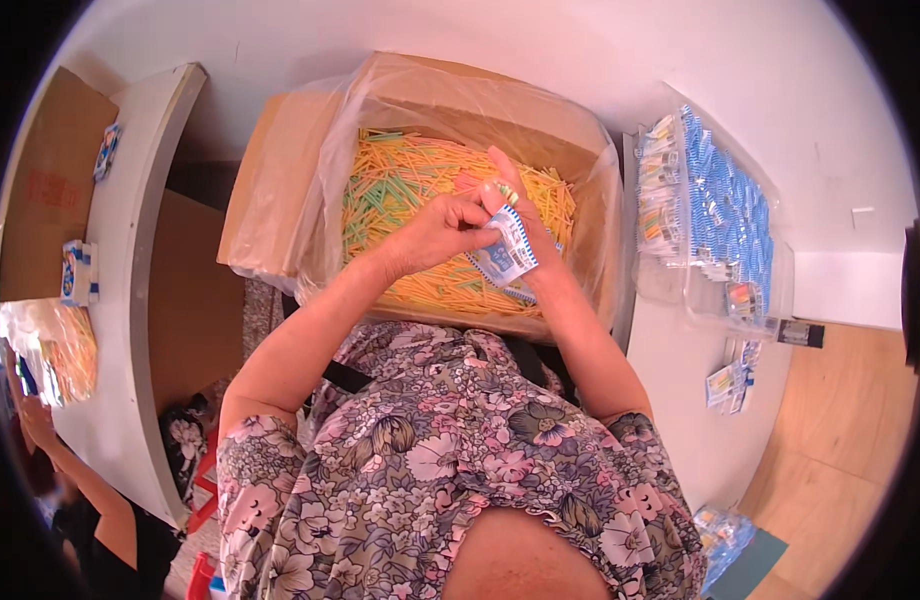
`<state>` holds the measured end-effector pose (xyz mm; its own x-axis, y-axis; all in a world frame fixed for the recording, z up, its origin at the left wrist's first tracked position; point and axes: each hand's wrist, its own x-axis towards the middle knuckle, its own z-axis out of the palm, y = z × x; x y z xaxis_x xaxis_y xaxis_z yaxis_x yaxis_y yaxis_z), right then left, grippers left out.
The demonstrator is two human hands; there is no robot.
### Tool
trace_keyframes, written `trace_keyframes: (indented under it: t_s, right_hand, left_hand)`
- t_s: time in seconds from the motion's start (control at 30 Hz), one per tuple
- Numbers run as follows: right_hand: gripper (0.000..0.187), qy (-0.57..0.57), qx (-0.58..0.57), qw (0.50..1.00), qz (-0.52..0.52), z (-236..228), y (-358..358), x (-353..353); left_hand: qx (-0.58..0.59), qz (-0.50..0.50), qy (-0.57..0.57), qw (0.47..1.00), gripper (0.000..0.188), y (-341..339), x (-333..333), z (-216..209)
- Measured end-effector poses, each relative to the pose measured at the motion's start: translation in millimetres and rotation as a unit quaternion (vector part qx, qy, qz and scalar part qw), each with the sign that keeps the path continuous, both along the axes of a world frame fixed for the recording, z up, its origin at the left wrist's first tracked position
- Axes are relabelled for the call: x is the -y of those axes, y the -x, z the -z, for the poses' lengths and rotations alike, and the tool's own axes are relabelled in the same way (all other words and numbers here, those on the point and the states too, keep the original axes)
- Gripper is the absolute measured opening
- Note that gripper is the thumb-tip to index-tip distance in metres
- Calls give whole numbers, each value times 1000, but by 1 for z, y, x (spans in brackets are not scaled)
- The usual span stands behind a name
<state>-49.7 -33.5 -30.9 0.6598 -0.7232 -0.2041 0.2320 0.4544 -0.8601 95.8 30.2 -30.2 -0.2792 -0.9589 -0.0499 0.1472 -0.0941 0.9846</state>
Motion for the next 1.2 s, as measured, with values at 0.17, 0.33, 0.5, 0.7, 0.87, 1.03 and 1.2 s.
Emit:
trace_keyframes:
  t_s: [0.17,0.33,0.5,0.7,0.87,1.03,1.2]
  right_hand:
    - [52,215,-47,975,15,-1,13,6]
    - [30,412,-312,856,-6,-35,23,12]
    - [26,418,-261,867,70,-31,23,15]
    - [15,110,-154,975,116,-51,67,35]
    - [20,138,-255,948,-128,-66,85,24]
    - [25,238,-345,895,-151,-53,84,15]
    - [26,256,-346,893,-128,-56,93,15]
  left_hand:
    - [10,-24,45,999,9,14,0,14]
    - [135,-58,161,976,6,16,1,9]
    - [42,-67,134,988,7,19,7,14]
    - [5,-112,15,994,9,8,9,14]
    - [0,-121,-32,992,10,6,9,12]
    - [16,-86,-57,995,13,8,8,4]
    - [10,-77,-60,995,13,6,8,6]
